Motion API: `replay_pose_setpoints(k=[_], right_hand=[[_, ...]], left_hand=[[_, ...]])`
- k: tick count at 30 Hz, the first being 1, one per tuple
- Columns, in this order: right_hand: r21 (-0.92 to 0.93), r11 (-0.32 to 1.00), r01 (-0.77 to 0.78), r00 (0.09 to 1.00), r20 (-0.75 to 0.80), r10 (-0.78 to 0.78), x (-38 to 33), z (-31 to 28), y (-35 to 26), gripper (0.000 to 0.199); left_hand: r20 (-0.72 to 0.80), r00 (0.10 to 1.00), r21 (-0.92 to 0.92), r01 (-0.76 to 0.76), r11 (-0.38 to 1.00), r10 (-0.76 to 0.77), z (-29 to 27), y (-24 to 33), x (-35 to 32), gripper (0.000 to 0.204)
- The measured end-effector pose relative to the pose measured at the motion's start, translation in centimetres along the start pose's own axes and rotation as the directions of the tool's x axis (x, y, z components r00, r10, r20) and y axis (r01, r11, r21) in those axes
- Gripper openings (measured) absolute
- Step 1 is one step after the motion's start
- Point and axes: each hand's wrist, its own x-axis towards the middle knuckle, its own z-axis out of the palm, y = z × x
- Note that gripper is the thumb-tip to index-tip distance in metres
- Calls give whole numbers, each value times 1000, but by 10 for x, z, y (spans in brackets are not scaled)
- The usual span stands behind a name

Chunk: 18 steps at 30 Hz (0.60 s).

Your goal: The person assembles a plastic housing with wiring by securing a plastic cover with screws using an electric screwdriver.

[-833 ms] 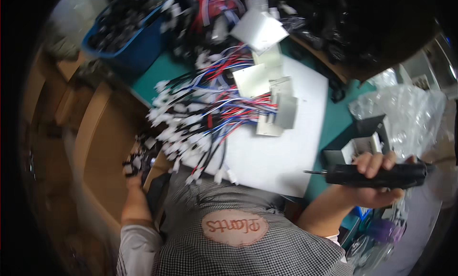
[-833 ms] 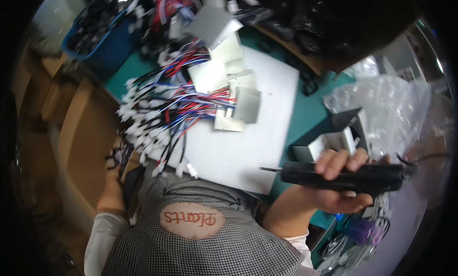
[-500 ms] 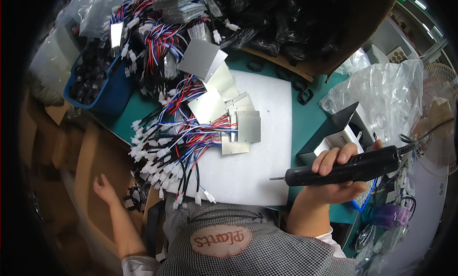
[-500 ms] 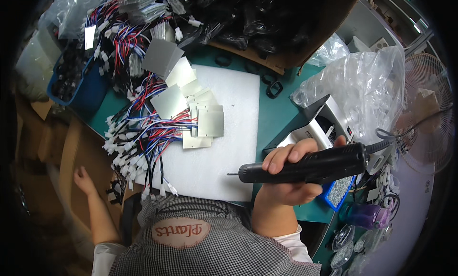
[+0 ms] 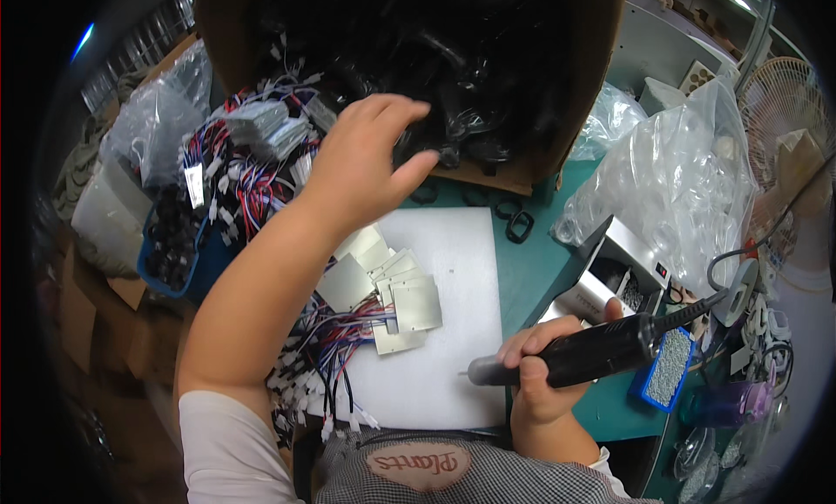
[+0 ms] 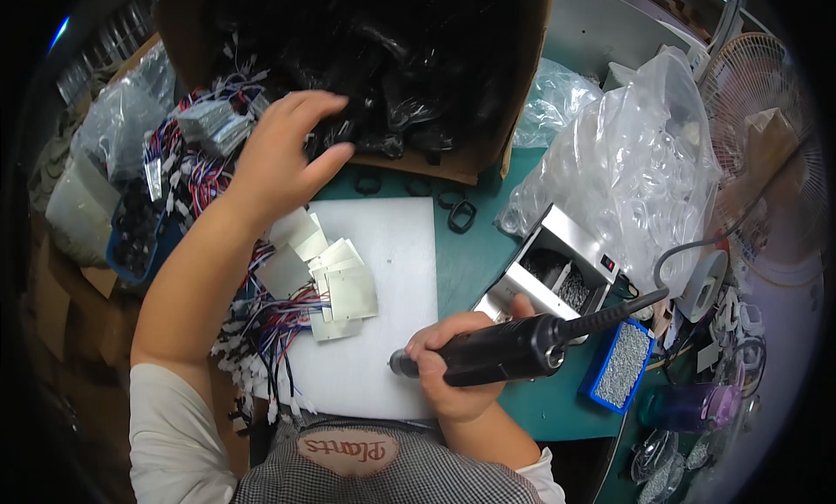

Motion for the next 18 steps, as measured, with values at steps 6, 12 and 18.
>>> replay_pose_setpoints(k=[6,12,18], right_hand=[[53,998,-27,998,52,24,-5,-15,1,103],[-28,999,-44,985,167,49,-3,-26,-10,102],[-51,998,47,987,156,-39,-5,-28,-5,107]], left_hand=[[22,873,-19,487,873,-487,93,-63,140,81],[78,850,162,505,848,-521,134,-149,200,71],[325,663,37,703,710,-674,132,-121,219,66]])
